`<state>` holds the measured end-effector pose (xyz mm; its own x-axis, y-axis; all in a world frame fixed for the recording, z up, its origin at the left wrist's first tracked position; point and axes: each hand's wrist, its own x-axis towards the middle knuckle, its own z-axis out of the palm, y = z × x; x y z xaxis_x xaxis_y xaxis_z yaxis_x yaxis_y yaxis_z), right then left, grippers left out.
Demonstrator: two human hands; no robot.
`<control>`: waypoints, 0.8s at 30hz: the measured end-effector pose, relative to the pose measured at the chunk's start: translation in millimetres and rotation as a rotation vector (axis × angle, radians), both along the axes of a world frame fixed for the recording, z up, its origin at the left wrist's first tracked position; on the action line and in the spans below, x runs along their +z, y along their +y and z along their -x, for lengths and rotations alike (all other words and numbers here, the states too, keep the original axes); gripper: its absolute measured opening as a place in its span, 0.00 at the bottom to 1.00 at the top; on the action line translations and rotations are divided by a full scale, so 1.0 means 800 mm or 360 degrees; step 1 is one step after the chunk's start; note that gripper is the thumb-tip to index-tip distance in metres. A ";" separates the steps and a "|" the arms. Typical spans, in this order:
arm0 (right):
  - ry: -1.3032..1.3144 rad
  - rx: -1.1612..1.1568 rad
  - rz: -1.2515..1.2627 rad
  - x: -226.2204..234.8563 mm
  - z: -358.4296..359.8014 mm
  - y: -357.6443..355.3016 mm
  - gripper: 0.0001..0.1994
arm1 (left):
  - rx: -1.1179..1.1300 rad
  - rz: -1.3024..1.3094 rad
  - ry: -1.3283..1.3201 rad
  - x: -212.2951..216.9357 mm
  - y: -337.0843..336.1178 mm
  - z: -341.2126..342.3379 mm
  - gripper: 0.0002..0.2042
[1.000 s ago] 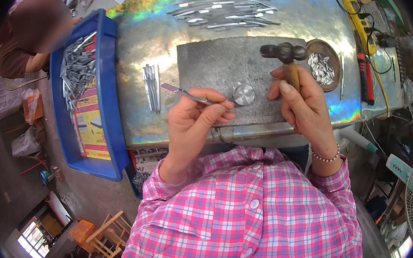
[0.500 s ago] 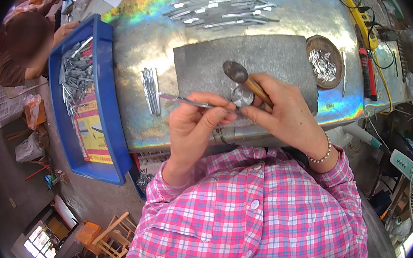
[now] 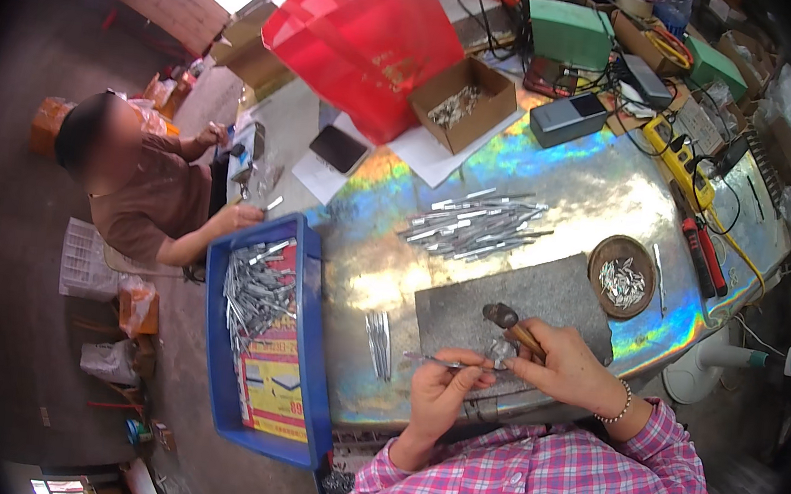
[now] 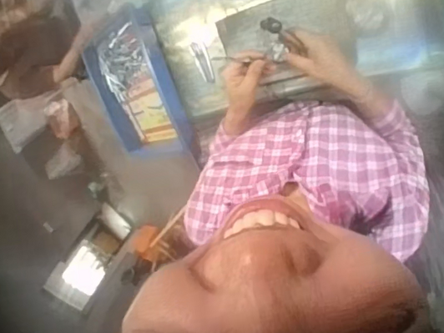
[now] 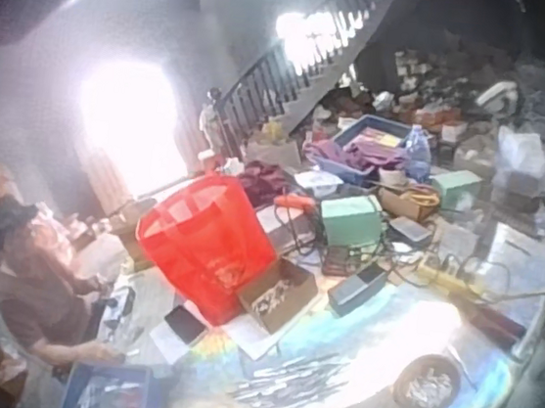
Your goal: The person shapes and measures small metal parts on a stone block using a hammer, a caliper, and by hand, then holds out a round metal component toward the person across the table.
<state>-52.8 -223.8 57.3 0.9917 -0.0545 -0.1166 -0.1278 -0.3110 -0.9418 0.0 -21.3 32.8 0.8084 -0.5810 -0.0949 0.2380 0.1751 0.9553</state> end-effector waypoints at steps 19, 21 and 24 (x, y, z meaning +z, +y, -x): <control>0.0046 -0.0025 -0.0006 0.003 -0.004 0.001 0.15 | 0.0015 0.0066 -0.0046 -0.010 0.004 -0.005 0.08; 0.0078 -0.0016 -0.0013 0.005 -0.003 0.001 0.15 | 0.0020 0.0070 -0.0035 -0.010 0.004 -0.004 0.08; 0.0029 -0.0028 0.0014 0.001 -0.004 0.001 0.15 | 0.0018 0.0082 -0.0033 -0.010 0.004 -0.004 0.08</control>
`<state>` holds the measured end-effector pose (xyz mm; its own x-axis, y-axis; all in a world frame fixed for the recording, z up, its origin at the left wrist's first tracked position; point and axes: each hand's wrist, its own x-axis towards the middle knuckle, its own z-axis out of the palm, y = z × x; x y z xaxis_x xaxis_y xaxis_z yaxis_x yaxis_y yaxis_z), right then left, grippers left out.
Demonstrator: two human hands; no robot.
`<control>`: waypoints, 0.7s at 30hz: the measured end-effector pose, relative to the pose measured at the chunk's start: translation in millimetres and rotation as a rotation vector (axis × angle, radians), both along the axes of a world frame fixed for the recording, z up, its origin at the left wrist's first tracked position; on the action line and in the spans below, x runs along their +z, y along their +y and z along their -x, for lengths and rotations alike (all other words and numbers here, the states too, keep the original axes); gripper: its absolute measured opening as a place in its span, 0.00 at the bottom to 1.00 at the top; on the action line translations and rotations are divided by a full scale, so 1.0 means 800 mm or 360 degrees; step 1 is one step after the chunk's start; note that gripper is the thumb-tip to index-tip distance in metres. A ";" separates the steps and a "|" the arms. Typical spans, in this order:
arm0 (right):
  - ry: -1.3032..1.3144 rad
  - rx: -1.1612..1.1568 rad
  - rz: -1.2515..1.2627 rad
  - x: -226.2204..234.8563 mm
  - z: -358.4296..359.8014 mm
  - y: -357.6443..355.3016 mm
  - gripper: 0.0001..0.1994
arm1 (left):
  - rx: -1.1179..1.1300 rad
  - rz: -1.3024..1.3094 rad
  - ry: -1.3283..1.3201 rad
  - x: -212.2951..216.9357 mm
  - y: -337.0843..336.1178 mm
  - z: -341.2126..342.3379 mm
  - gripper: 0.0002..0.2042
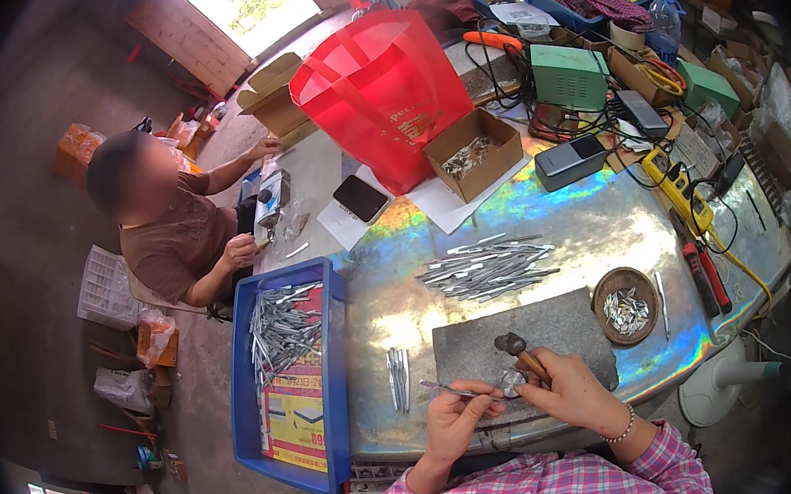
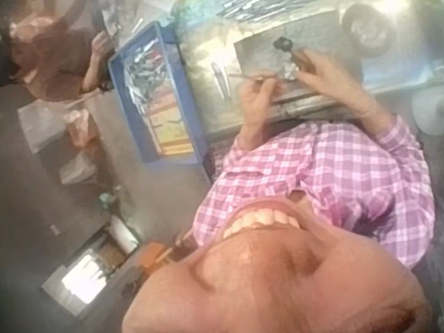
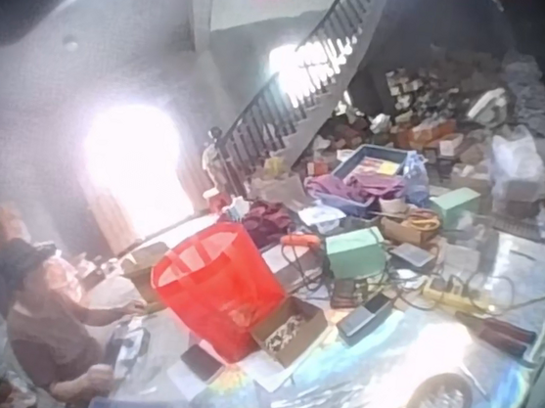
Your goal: The person shapes and measures small metal parts on a stone block using a hammer, a caliper, and by hand, then holds out a round metal component toward the person across the table.
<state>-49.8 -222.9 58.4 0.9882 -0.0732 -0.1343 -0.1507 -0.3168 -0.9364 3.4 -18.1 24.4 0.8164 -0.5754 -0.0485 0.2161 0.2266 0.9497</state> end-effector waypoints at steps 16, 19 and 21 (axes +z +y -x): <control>0.0074 -0.0003 -0.0031 0.003 0.001 0.000 0.15 | 0.0010 -0.0050 0.0029 0.004 -0.002 0.001 0.08; 0.0055 0.0000 -0.0027 0.004 0.000 0.000 0.15 | 0.0007 -0.0023 0.0023 0.004 -0.002 0.001 0.08; 0.0011 0.0014 -0.0017 0.005 -0.001 0.001 0.14 | 0.0011 -0.0029 0.0027 0.003 -0.001 0.001 0.08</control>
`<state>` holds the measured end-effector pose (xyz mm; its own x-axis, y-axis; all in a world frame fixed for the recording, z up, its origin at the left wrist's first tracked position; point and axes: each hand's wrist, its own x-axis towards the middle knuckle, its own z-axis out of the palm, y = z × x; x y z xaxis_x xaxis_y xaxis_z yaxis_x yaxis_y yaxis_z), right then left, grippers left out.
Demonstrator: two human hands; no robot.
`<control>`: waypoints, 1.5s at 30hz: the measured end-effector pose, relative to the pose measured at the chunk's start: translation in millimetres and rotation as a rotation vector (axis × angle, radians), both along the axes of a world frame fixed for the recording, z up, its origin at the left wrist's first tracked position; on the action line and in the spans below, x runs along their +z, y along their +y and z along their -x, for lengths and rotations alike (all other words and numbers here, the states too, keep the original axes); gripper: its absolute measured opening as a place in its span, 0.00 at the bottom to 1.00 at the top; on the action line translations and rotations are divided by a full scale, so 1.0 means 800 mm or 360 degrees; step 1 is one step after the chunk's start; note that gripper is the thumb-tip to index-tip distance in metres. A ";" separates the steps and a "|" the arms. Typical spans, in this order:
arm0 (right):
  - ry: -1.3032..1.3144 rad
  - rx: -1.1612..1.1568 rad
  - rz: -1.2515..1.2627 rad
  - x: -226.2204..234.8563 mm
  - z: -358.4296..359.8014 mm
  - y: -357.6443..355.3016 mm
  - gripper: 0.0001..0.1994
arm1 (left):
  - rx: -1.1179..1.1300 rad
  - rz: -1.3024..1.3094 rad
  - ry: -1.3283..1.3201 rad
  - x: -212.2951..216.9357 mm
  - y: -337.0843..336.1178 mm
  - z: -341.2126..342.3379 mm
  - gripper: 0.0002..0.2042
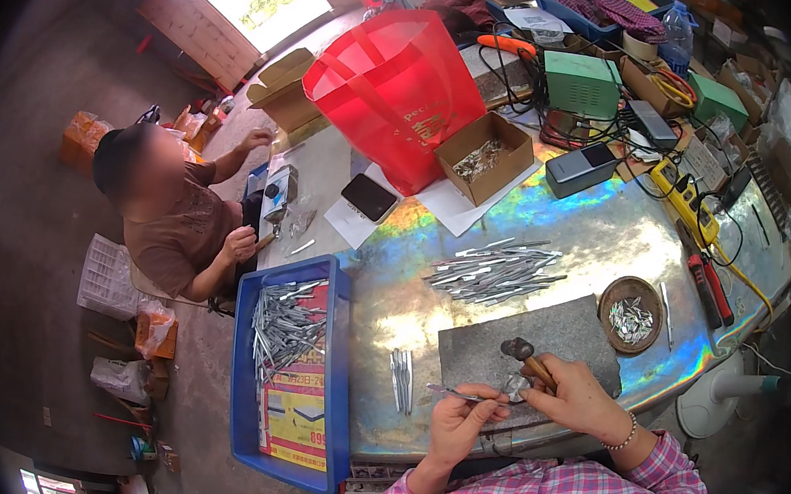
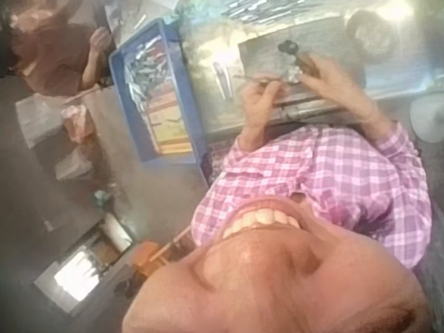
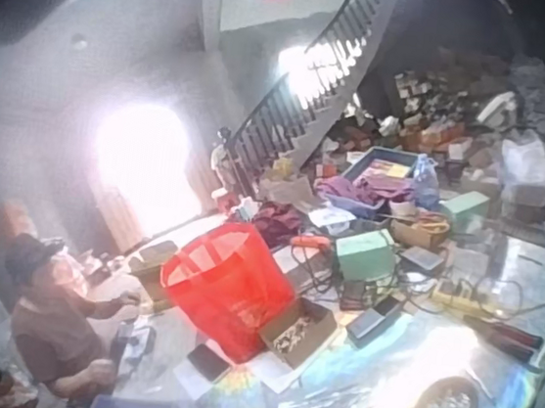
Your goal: The person shapes and measures small metal parts on a stone block using a hammer, a caliper, and by hand, then holds out a round metal component toward the person across the table.
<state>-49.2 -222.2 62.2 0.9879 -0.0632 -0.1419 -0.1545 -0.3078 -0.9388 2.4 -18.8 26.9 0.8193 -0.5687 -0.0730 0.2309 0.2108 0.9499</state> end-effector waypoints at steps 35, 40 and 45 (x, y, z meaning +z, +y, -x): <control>-0.0002 -0.0077 -0.0006 0.002 0.005 0.004 0.14 | -0.0130 0.0001 -0.0048 -0.005 0.004 0.002 0.08; 0.0017 -0.0058 -0.0017 0.003 0.005 0.001 0.15 | -0.0137 -0.0014 -0.0036 -0.006 0.004 0.000 0.08; 0.0015 -0.0034 0.0018 0.003 0.002 0.002 0.15 | -0.0103 -0.0015 0.0002 -0.004 0.001 0.000 0.07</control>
